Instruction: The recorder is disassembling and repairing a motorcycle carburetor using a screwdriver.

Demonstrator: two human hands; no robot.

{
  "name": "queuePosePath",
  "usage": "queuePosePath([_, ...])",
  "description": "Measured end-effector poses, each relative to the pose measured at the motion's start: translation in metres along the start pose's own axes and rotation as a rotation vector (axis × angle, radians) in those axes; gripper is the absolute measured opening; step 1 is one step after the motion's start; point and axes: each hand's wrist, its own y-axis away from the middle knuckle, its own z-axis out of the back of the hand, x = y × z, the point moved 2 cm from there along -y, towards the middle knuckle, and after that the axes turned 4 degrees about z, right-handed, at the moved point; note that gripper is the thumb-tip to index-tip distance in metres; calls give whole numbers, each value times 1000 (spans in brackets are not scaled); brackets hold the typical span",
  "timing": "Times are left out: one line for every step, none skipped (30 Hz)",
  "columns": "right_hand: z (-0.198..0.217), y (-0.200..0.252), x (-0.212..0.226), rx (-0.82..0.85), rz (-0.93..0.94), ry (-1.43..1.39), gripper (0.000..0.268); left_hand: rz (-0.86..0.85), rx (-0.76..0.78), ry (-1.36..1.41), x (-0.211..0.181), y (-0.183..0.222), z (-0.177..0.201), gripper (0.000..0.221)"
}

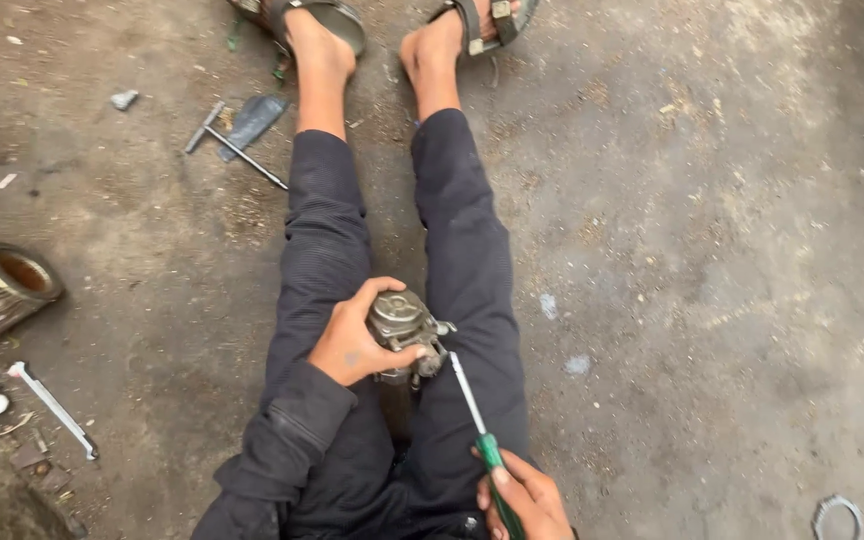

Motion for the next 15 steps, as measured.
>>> queuePosePath([-5, 2, 4, -11, -15, 8, 46, -7, 11, 10, 3, -1, -1, 77])
queuePosePath([-10, 2, 11, -16, -17, 13, 46, -7, 11, 17, 4, -4, -3, 77])
queuePosePath([-16, 3, 16, -29, -11, 11, 45, -7, 12, 17, 5, -5, -4, 77])
queuePosePath([-23, 3, 21, -33, -12, 10, 45, 0, 3, 12, 6, -3, -2, 78])
queuePosePath([-24, 4, 23, -27, -20, 17, 45, 6, -7, 14, 4, 0, -4, 78])
queuePosePath([-26, 2, 24, -39, -28, 8, 44, 8, -10, -6, 1, 2, -3, 78])
queuePosePath([-28, 0, 27, -51, -36, -1, 44, 9, -14, -26, -2, 4, -3, 78])
queuePosePath([-30, -3, 29, -45, -37, 0, 44, 10, -19, -29, -5, 5, -4, 78])
queuePosePath([-32, -7, 33, -29, -25, -10, 44, 7, -53, -100, -7, 5, -5, 79])
queuePosePath([-33, -9, 35, -20, -14, -22, 44, 5, -79, -168, -10, 6, -9, 79])
queuePosePath([-33, -9, 40, -21, -16, -23, 44, 7, -78, -168, -9, 6, -12, 79])
queuePosePath([-36, -10, 44, -12, -26, -34, 44, 6, -103, -241, -8, 8, -12, 80])
queuePosePath([-40, -10, 48, -4, -37, -46, 44, 6, -127, -314, -8, 10, -12, 80])
queuePosePath([-39, -13, 47, 5, -34, -47, 44, 3, -133, -321, -6, 9, -10, 80])
queuePosePath([-37, -16, 46, -2, -40, -48, 44, -12, -136, -326, -6, 8, -9, 79])
